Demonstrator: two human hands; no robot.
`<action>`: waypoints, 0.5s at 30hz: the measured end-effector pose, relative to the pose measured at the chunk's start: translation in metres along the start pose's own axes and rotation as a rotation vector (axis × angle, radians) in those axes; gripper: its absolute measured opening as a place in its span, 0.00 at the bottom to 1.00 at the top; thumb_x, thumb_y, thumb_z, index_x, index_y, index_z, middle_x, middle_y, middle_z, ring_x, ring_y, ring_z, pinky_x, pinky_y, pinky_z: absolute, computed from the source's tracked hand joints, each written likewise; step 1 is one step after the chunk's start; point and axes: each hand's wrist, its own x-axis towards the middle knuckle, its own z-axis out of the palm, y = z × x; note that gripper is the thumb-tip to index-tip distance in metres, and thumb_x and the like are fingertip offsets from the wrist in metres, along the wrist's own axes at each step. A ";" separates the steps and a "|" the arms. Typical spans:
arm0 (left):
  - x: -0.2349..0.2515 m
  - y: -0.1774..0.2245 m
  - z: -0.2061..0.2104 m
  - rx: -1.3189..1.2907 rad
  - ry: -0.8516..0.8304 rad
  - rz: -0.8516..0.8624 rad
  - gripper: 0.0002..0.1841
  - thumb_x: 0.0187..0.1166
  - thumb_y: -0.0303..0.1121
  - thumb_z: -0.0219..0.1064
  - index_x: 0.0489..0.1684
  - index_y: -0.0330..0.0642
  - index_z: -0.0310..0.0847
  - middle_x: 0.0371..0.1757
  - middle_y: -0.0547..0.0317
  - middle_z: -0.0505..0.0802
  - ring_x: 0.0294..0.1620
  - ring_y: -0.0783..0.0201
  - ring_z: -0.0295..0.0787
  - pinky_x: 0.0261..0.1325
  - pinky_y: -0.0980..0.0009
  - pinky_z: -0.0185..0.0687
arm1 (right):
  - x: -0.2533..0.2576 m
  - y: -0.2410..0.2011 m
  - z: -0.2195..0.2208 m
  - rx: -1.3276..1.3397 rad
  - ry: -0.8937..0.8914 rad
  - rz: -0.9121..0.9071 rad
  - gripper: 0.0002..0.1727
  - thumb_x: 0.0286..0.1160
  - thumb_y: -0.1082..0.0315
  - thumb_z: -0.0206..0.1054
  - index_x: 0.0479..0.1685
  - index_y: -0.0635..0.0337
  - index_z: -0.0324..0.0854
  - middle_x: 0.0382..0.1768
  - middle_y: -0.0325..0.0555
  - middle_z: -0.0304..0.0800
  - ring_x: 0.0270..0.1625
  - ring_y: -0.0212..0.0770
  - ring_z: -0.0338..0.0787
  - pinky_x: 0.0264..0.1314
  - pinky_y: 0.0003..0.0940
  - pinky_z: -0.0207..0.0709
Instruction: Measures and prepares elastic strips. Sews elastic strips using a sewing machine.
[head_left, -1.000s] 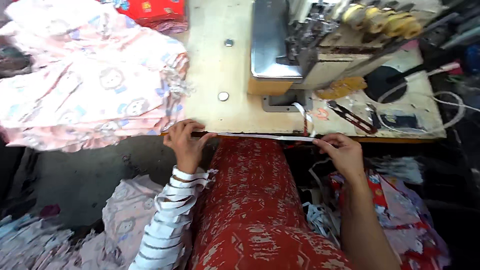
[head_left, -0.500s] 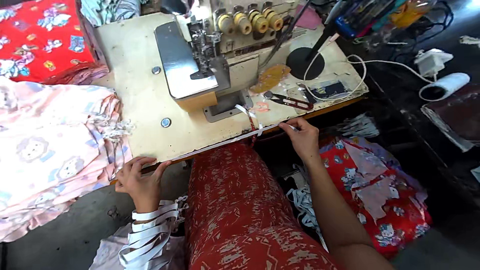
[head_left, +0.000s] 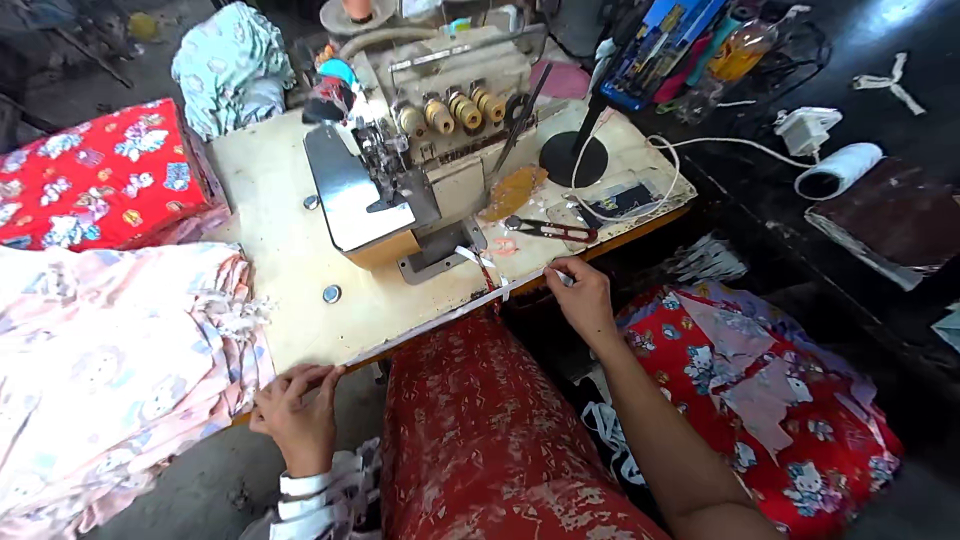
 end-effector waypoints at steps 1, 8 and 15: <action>0.000 0.004 -0.001 0.001 -0.015 0.042 0.14 0.70 0.38 0.73 0.33 0.32 0.92 0.45 0.33 0.93 0.54 0.25 0.83 0.59 0.24 0.59 | 0.000 -0.002 -0.001 -0.021 -0.005 -0.017 0.12 0.77 0.68 0.68 0.46 0.69 0.91 0.44 0.60 0.94 0.49 0.54 0.94 0.57 0.52 0.84; 0.024 0.033 -0.031 -0.565 -0.426 -0.162 0.14 0.75 0.25 0.64 0.57 0.35 0.78 0.25 0.72 0.92 0.24 0.81 0.88 0.32 0.82 0.85 | 0.021 -0.058 -0.049 0.185 -0.180 0.136 0.12 0.79 0.67 0.69 0.51 0.67 0.90 0.45 0.53 0.93 0.36 0.35 0.88 0.43 0.33 0.82; 0.047 0.082 -0.033 -1.185 -0.781 0.075 0.14 0.82 0.42 0.69 0.61 0.59 0.93 0.50 0.62 0.99 0.49 0.66 0.98 0.59 0.69 0.92 | 0.022 -0.126 -0.056 0.362 -0.562 0.024 0.10 0.75 0.69 0.73 0.48 0.66 0.90 0.41 0.42 0.94 0.34 0.20 0.82 0.38 0.19 0.74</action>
